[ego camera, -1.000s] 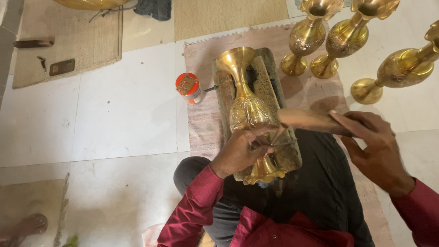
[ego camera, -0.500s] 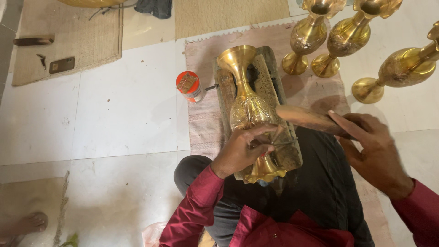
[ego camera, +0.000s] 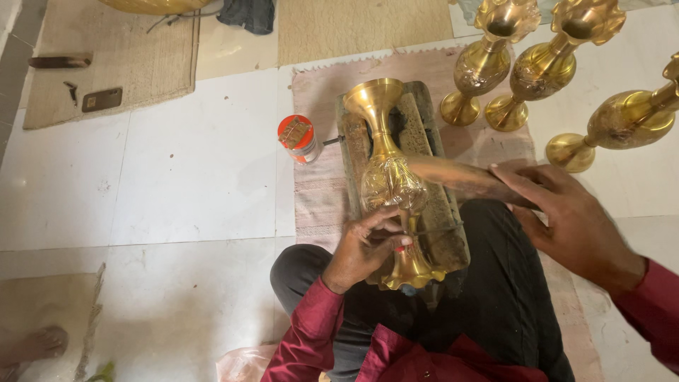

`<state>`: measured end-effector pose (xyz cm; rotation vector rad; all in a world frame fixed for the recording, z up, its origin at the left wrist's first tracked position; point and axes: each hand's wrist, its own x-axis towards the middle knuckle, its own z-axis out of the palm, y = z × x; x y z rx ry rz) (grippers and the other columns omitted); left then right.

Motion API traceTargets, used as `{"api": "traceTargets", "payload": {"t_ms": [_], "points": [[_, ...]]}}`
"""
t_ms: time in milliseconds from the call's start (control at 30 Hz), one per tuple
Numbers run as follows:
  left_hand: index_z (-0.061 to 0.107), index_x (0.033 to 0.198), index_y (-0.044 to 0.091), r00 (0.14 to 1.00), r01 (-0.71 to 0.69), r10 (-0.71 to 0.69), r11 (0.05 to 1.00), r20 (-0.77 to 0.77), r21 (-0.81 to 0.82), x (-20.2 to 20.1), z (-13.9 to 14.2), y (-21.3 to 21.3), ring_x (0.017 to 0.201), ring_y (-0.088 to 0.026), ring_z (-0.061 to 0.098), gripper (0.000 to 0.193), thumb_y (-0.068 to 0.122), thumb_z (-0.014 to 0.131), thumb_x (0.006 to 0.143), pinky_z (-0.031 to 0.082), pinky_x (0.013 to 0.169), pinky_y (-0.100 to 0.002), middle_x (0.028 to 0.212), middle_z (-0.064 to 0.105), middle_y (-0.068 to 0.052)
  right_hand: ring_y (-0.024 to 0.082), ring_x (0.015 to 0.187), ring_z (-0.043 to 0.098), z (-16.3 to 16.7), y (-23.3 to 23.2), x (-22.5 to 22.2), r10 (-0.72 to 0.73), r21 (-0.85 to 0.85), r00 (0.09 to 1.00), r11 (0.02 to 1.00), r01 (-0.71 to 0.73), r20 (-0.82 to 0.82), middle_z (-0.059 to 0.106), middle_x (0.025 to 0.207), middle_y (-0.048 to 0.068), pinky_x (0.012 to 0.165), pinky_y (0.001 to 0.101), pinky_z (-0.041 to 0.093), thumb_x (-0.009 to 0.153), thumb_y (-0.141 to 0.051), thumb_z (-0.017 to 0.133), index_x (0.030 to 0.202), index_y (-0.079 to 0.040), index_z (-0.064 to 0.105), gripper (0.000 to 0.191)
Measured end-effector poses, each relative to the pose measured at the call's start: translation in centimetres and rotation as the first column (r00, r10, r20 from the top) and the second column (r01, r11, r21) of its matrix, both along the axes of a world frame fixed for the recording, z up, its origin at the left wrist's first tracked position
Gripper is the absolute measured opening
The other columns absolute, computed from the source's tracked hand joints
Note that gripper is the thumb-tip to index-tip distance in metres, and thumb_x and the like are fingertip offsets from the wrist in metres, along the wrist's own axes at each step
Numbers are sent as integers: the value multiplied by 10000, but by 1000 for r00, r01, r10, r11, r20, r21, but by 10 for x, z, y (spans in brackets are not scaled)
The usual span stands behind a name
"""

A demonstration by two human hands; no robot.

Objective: The person sits on the floor holding a small punch against the surface of a brass vase resting on a wooden block, and repeatedly strikes the punch with a wooden mallet to emboss a decorative pattern into the metal, repositioning the punch across the vase body.

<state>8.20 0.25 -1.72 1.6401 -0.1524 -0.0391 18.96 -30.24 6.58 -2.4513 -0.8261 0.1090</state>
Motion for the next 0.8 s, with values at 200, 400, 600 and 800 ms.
{"api": "traceTargets", "payload": {"t_ms": [200,400,600,800], "points": [[571,1424,-1,1000,-13,13,1000,11,-12,-1,1,-1,1024,-175,763,515,-6,741,938,636,971,-346,1069,789,-114,210,941,660,10,-1,17,75,-76,990,995,-67,117,642,1211,74,737,346,622,873,-78,699,1518,-233,508,690],[578,1413,1,999,-32,32,999,-15,11,-1,3,-3,1011,-162,757,520,-8,759,926,626,967,-336,1059,790,-108,239,978,679,31,2,21,350,-366,789,915,-171,505,624,1158,46,870,475,611,791,-159,689,1417,-315,522,666],[586,1406,8,1000,-18,18,1000,-14,18,1,3,-2,1002,-151,759,513,-22,755,922,632,957,-330,1048,791,-91,187,985,653,37,9,17,334,-309,844,927,-213,420,640,1191,50,786,345,608,791,-113,653,1460,-327,517,716],[582,1411,13,1000,3,-3,1000,3,-20,1,1,0,1027,-147,754,510,-24,744,929,624,981,-329,1061,786,-83,179,912,643,30,6,19,-11,-270,986,962,-35,-167,649,1213,57,683,279,646,924,-112,678,1521,-336,441,681]]}}
